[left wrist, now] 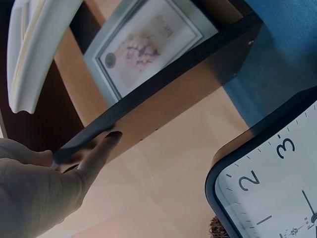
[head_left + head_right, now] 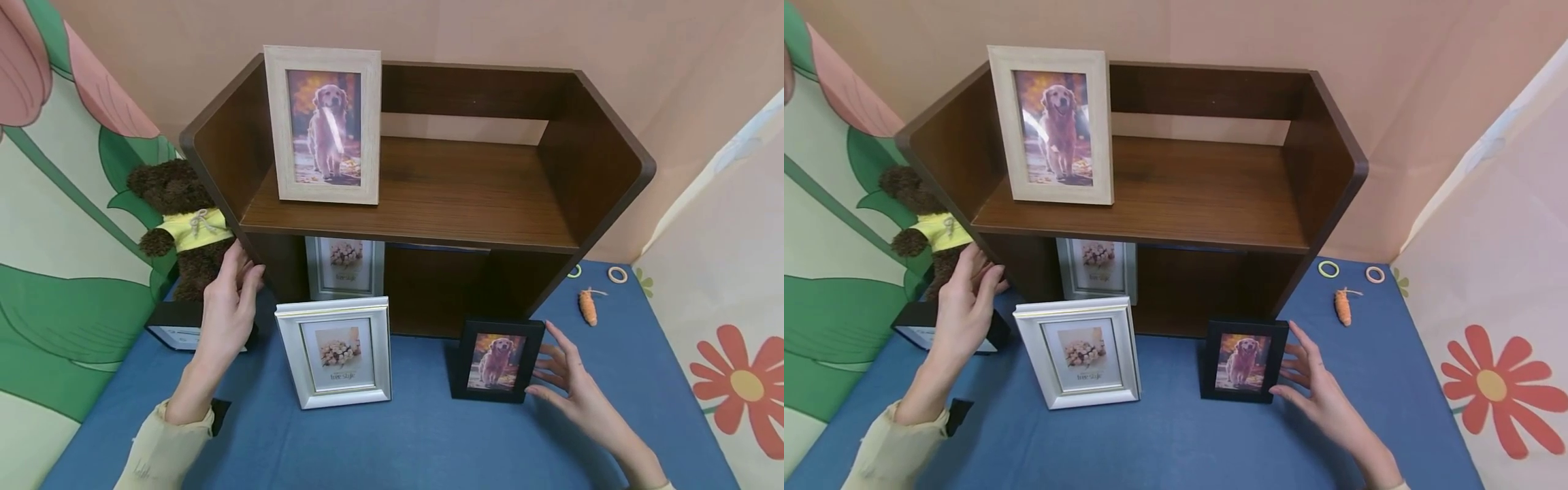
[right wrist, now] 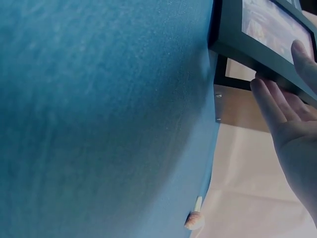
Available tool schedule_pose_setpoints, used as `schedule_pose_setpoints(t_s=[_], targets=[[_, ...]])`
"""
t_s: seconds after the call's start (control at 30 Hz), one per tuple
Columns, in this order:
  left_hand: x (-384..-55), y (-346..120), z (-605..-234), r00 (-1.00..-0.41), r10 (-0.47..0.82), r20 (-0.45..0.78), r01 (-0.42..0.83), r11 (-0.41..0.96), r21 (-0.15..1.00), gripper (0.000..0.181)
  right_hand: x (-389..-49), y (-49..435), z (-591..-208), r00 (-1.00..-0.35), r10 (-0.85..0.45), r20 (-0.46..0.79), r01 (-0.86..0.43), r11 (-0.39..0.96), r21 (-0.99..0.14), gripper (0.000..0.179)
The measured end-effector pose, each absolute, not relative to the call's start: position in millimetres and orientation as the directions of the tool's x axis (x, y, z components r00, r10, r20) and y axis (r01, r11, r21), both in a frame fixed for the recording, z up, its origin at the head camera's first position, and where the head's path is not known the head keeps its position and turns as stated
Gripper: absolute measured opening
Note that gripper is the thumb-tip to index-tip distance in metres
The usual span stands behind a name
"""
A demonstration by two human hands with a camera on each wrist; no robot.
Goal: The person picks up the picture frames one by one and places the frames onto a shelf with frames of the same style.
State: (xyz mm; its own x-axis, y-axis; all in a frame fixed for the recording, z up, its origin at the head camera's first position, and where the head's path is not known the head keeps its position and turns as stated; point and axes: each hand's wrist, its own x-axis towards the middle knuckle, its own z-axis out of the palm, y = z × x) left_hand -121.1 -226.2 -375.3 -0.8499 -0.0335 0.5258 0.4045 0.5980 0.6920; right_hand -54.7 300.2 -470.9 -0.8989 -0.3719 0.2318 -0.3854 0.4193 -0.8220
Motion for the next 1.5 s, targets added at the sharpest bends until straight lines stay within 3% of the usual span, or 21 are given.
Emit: schedule_pose_setpoints(t_s=[1.03, 1.5], targets=[[-125.2, -232.5, -375.1, -0.826, 0.016, 0.564, 0.441, 0.642, 0.628, 0.044, -64.6, 294.6, -475.0, -0.873, -0.399, 0.280, -0.430, 0.361, -0.828, 0.118], [-125.2, -232.6, -374.5, -0.832, 0.005, 0.555, 0.412, 0.675, 0.612, 0.044, -64.6, 293.5, -474.6, -0.909, -0.351, 0.225, -0.377, 0.461, -0.804, 0.115]])
